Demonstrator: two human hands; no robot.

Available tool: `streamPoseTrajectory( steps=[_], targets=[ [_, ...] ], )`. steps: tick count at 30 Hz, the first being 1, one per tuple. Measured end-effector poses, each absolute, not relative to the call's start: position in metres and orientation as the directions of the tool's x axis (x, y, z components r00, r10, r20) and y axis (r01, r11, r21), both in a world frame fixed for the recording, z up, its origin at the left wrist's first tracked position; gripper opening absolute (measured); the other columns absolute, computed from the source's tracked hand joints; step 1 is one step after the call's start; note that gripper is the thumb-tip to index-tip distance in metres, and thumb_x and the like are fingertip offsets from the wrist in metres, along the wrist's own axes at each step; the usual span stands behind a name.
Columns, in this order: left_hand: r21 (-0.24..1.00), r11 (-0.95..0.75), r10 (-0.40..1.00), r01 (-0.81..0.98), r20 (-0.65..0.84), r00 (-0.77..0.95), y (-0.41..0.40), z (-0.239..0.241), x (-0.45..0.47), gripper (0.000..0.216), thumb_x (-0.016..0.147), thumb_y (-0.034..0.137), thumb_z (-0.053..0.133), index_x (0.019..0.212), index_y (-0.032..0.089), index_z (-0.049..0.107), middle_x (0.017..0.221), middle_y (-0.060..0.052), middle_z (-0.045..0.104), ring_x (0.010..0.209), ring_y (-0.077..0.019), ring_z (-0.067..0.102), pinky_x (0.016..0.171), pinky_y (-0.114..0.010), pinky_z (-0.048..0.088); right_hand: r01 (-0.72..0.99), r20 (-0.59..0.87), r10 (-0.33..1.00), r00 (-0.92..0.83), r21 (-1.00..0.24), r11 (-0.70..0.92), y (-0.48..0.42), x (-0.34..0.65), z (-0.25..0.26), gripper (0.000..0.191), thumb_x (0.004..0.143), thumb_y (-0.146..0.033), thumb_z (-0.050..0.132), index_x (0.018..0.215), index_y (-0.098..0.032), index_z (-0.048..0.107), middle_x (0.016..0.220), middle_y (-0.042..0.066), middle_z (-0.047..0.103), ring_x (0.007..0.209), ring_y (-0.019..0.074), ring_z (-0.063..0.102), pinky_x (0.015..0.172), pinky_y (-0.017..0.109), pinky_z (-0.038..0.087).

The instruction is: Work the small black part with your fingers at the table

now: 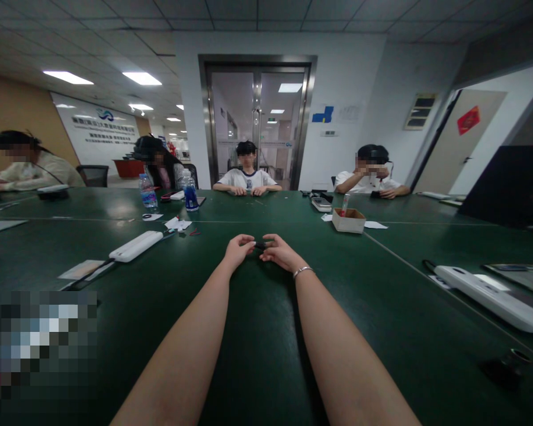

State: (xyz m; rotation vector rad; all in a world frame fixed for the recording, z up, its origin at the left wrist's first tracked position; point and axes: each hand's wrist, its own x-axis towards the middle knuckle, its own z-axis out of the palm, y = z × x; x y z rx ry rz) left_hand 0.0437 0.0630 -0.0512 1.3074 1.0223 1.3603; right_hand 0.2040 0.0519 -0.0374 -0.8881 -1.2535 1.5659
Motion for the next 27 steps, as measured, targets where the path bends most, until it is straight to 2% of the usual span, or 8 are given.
streamPoseTrajectory(
  steps=[2,6,11,16,20,22,25,27],
  targets=[
    [0.979,-0.191,0.981,-0.077,0.193,0.027,0.0631,-0.051,0.0437,0.02,0.065,0.017,0.068,0.084,0.012,0.062,0.077,-0.005,0.062,0.069,-0.0123,0.061,0.07,-0.03,0.052,-0.229,0.006,0.947,-0.321,-0.971,-0.071,0.0507,0.204,-0.0366,0.039,0.076,-0.003,0.058,0.106,-0.02,0.039,0.076,-0.001,0.055,0.054,0.0114,0.063,0.051,0.023,0.054],
    [0.976,-0.202,0.979,-0.082,0.203,0.013,0.064,-0.0515,0.0434,0.02,0.066,0.017,0.068,0.084,0.013,0.062,0.078,-0.005,0.062,0.069,-0.0124,0.061,0.07,-0.031,0.052,-0.169,-0.038,0.945,-0.325,-0.981,-0.097,0.049,0.203,-0.0345,0.023,0.084,-0.018,0.055,0.102,-0.016,0.04,0.069,0.001,0.057,0.049,0.0112,0.06,0.044,0.019,0.05],
    [0.976,-0.201,0.979,-0.089,0.202,0.0,0.0639,-0.0519,0.0431,0.019,0.066,0.017,0.068,0.084,0.013,0.062,0.078,-0.005,0.062,0.069,-0.0121,0.061,0.071,-0.03,0.052,-0.173,0.003,0.936,-0.353,-0.983,-0.062,0.0478,0.2031,-0.0332,0.036,0.075,-0.002,0.058,0.102,-0.019,0.043,0.074,-0.001,0.055,0.051,0.0102,0.061,0.044,0.018,0.049],
    [0.976,-0.2,0.98,-0.084,0.201,-0.002,0.0633,-0.0515,0.0432,0.019,0.067,0.015,0.066,0.085,0.012,0.062,0.079,-0.005,0.062,0.068,-0.0116,0.061,0.07,-0.029,0.052,-0.128,-0.05,0.942,-0.333,-0.987,-0.098,0.0491,0.2028,-0.0337,0.017,0.086,-0.018,0.051,0.1,-0.016,0.042,0.073,0.002,0.057,0.047,0.0098,0.059,0.039,0.016,0.046],
    [0.976,-0.202,0.979,-0.08,0.202,-0.006,0.0627,-0.0509,0.0433,0.019,0.068,0.013,0.065,0.087,0.012,0.061,0.079,-0.006,0.062,0.068,-0.0117,0.061,0.07,-0.029,0.052,-0.186,0.03,0.945,-0.327,-0.982,-0.033,0.0479,0.2045,-0.0337,0.05,0.069,-0.002,0.062,0.107,-0.022,0.037,0.084,0.0,0.055,0.052,0.009,0.061,0.044,0.017,0.049],
    [0.976,-0.201,0.98,-0.085,0.201,-0.002,0.0622,-0.0504,0.0436,0.02,0.069,0.013,0.064,0.088,0.013,0.061,0.08,-0.006,0.063,0.069,-0.0119,0.061,0.07,-0.029,0.052,-0.197,0.025,0.946,-0.322,-0.979,-0.042,0.0477,0.2047,-0.0336,0.056,0.068,-0.003,0.065,0.11,-0.023,0.035,0.084,-0.001,0.055,0.052,0.0096,0.061,0.046,0.018,0.05],
    [0.977,-0.19,0.982,-0.095,0.191,0.001,0.0616,-0.0497,0.0441,0.021,0.069,0.013,0.064,0.09,0.013,0.06,0.08,-0.006,0.063,0.07,-0.0117,0.061,0.07,-0.028,0.052,-0.163,-0.035,0.949,-0.313,-0.983,-0.09,0.0486,0.2037,-0.0337,0.033,0.08,-0.019,0.059,0.105,-0.018,0.037,0.074,0.001,0.056,0.05,0.0107,0.06,0.042,0.018,0.049],
    [0.977,-0.187,0.982,-0.1,0.188,-0.001,0.0615,-0.0495,0.0442,0.022,0.069,0.013,0.064,0.091,0.013,0.059,0.081,-0.006,0.062,0.07,-0.0115,0.061,0.07,-0.028,0.051,-0.148,-0.042,0.947,-0.319,-0.985,-0.094,0.0491,0.2033,-0.034,0.023,0.084,-0.021,0.053,0.102,-0.017,0.039,0.071,0.002,0.056,0.049,0.0108,0.06,0.041,0.017,0.048]
  ],
)
